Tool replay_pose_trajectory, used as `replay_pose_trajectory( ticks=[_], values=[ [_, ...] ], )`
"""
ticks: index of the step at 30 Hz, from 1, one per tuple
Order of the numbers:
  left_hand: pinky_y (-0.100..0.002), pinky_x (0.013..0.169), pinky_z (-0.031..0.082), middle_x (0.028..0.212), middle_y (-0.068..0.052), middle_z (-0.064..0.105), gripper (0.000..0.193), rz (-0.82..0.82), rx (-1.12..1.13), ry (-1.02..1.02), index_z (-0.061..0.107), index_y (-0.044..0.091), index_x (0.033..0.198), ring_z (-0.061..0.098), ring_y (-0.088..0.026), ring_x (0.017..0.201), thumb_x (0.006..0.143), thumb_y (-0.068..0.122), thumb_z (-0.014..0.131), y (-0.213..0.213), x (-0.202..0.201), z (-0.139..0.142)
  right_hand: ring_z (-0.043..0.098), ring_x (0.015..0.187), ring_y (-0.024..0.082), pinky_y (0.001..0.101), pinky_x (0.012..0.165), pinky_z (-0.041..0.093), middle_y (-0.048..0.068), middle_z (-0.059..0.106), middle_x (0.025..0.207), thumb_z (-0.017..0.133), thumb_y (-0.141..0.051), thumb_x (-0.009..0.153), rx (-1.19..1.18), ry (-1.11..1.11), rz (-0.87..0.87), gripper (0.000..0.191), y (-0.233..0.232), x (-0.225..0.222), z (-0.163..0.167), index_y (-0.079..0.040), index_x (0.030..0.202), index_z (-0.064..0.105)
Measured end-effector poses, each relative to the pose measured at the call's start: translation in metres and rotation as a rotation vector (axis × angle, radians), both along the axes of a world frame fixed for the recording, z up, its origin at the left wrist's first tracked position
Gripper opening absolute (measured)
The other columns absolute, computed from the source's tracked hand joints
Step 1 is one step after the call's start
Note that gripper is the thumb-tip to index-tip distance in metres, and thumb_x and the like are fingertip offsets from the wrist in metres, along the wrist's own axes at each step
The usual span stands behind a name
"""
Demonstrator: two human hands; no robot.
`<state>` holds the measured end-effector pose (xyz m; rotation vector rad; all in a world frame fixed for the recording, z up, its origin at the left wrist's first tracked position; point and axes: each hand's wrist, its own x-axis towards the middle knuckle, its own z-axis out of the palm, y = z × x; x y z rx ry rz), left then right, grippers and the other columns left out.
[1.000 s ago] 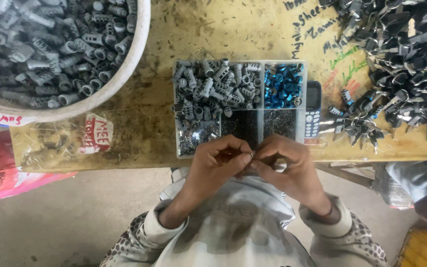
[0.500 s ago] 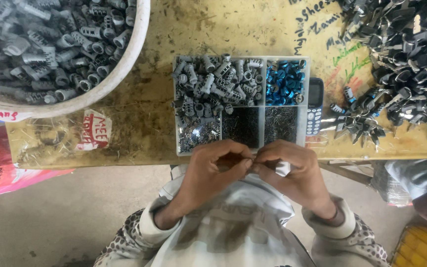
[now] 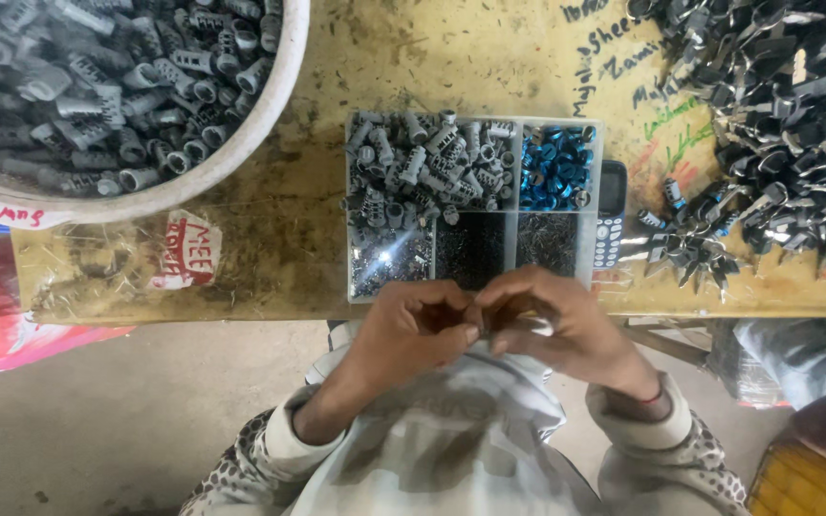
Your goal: The person sits at a workbench and assembles small plastic components by hand, taking gray ribbed bodies and blue caps from a compartment box, pressing the pieces together, and placing the finished assemblies on the table. They repeat this cycle throughout the episode, occasionally reaching into the bins for more parts.
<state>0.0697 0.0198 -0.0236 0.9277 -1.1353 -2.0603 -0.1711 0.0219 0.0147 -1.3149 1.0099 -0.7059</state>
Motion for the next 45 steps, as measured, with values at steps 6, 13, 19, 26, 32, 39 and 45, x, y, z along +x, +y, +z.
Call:
replay_pose_trajectory(
  ticks=[6, 13, 19, 26, 32, 39, 45],
  values=[
    [-0.02, 0.05, 0.048, 0.077, -0.003, 0.07, 0.009, 0.055, 0.108, 0.032, 0.072, -0.002, 0.1, 0.06, -0.006, 0.059, 0.091, 0.001, 0.07, -0.004, 0.0, -0.005, 0.066, 0.076, 0.02, 0.0333, 0.066, 0.052, 0.012, 0.066, 0.103, 0.085, -0.009, 0.092, -0.477, 0.773, -0.317, 0.03, -0.039, 0.03, 0.004, -0.004, 0.117, 0.071],
    [-0.022, 0.06, 0.055, 0.088, -0.004, 0.071, 0.007, 0.073, 0.157, 0.204, 0.068, 0.0, 0.101, 0.066, -0.007, 0.07, 0.094, 0.003, 0.068, -0.009, 0.006, -0.006, 0.07, 0.086, 0.02, 0.0323, 0.072, 0.059, 0.011, 0.069, 0.106, 0.078, -0.005, 0.093, -0.158, 0.157, -0.217, 0.02, -0.043, 0.016, 0.004, -0.004, 0.11, 0.066],
    [-0.023, 0.061, 0.054, 0.085, -0.004, 0.07, 0.007, 0.054, 0.199, 0.333, 0.068, 0.0, 0.098, 0.064, -0.008, 0.068, 0.094, 0.002, 0.073, -0.013, -0.001, -0.001, 0.074, 0.097, 0.024, 0.0305, 0.081, 0.063, 0.012, 0.069, 0.115, 0.078, 0.005, 0.081, -0.312, 0.234, -0.013, 0.041, 0.001, 0.014, -0.003, -0.003, 0.12, 0.064],
    [-0.017, 0.054, 0.043, 0.076, 0.002, 0.068, 0.007, 0.144, 0.01, -0.097, 0.073, 0.002, 0.091, 0.055, -0.001, 0.064, 0.088, 0.006, 0.078, -0.001, -0.007, 0.009, 0.074, 0.105, 0.027, 0.0318, 0.083, 0.062, 0.014, 0.07, 0.123, 0.075, 0.011, 0.08, -0.594, 0.492, -0.045, 0.044, 0.009, 0.024, 0.012, -0.004, 0.12, 0.069],
    [-0.017, 0.057, 0.045, 0.078, 0.001, 0.069, 0.009, 0.189, 0.002, -0.123, 0.072, 0.0, 0.091, 0.057, -0.001, 0.066, 0.088, 0.006, 0.078, 0.003, -0.006, 0.019, 0.074, 0.106, 0.025, 0.031, 0.084, 0.062, 0.01, 0.07, 0.122, 0.074, 0.01, 0.083, -0.624, 0.466, -0.105, 0.038, 0.014, 0.023, 0.011, -0.007, 0.116, 0.068],
    [-0.017, 0.056, 0.046, 0.078, 0.0, 0.07, 0.009, 0.197, -0.024, -0.169, 0.071, 0.0, 0.089, 0.057, -0.001, 0.066, 0.088, 0.005, 0.078, 0.005, -0.009, 0.025, 0.071, 0.097, 0.024, 0.0333, 0.08, 0.059, 0.01, 0.069, 0.117, 0.069, 0.015, 0.078, -0.857, 0.54, -0.111, 0.038, 0.017, 0.018, 0.011, -0.005, 0.111, 0.075],
    [-0.02, 0.065, 0.052, 0.09, -0.008, 0.068, 0.008, 0.27, -0.232, -0.1, 0.066, -0.002, 0.103, 0.062, -0.007, 0.079, 0.098, 0.002, 0.071, 0.012, -0.019, 0.025, 0.072, 0.086, 0.021, 0.0319, 0.071, 0.061, 0.008, 0.067, 0.111, 0.075, 0.007, 0.078, -0.888, 0.628, -0.109, 0.033, 0.025, 0.022, 0.01, 0.0, 0.11, 0.078]
  ],
)
